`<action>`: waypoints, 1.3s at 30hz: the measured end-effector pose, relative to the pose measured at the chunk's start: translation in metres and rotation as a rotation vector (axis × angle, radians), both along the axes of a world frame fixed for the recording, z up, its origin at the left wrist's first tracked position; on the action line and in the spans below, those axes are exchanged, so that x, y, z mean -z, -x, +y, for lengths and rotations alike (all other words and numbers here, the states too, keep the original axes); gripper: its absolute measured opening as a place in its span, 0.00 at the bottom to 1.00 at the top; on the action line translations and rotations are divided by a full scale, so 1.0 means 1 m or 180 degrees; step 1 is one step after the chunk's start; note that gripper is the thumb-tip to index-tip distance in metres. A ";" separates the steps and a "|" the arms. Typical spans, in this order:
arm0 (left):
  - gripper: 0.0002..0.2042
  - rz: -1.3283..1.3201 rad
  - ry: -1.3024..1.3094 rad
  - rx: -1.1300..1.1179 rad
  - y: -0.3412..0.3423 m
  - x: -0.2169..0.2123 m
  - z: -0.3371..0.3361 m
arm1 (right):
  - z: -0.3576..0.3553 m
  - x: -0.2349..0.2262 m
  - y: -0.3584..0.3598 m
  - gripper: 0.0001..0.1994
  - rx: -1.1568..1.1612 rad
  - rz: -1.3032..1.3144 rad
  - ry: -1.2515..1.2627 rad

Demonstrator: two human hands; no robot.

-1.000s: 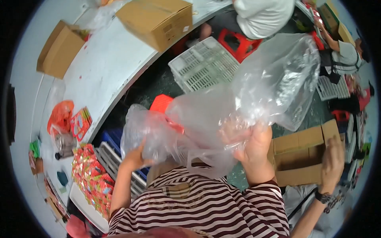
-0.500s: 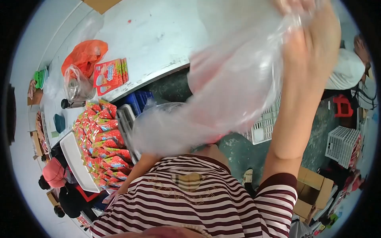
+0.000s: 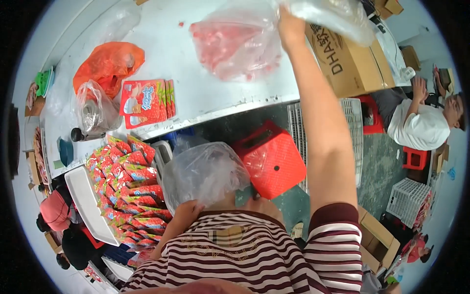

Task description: Packaging small gummy-like products into red pouches and organizing the finished packets on a factory worktable.

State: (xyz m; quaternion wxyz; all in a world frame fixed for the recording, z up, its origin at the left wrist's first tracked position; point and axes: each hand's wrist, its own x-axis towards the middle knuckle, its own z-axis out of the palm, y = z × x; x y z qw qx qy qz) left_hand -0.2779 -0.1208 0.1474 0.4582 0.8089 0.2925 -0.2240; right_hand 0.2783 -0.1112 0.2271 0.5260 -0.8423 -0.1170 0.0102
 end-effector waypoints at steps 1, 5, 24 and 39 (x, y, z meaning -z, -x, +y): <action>0.14 0.0054 0.0034 -0.0102 0.005 0.000 0.004 | 0.012 -0.005 0.032 0.31 0.0031 0.0642 -0.1198; 0.13 -0.0153 0.0254 -0.0316 -0.008 -0.011 0.019 | -0.014 0.012 0.052 0.25 0.0081 0.1187 -0.0984; 0.26 0.0285 0.1306 0.0936 -0.121 -0.022 0.033 | -0.228 -0.165 0.321 0.20 -0.0442 -0.1550 -0.0491; 0.25 -0.0345 0.4093 -0.0201 -0.154 -0.080 -0.006 | -0.213 0.081 0.343 0.35 -0.2265 0.1229 0.0358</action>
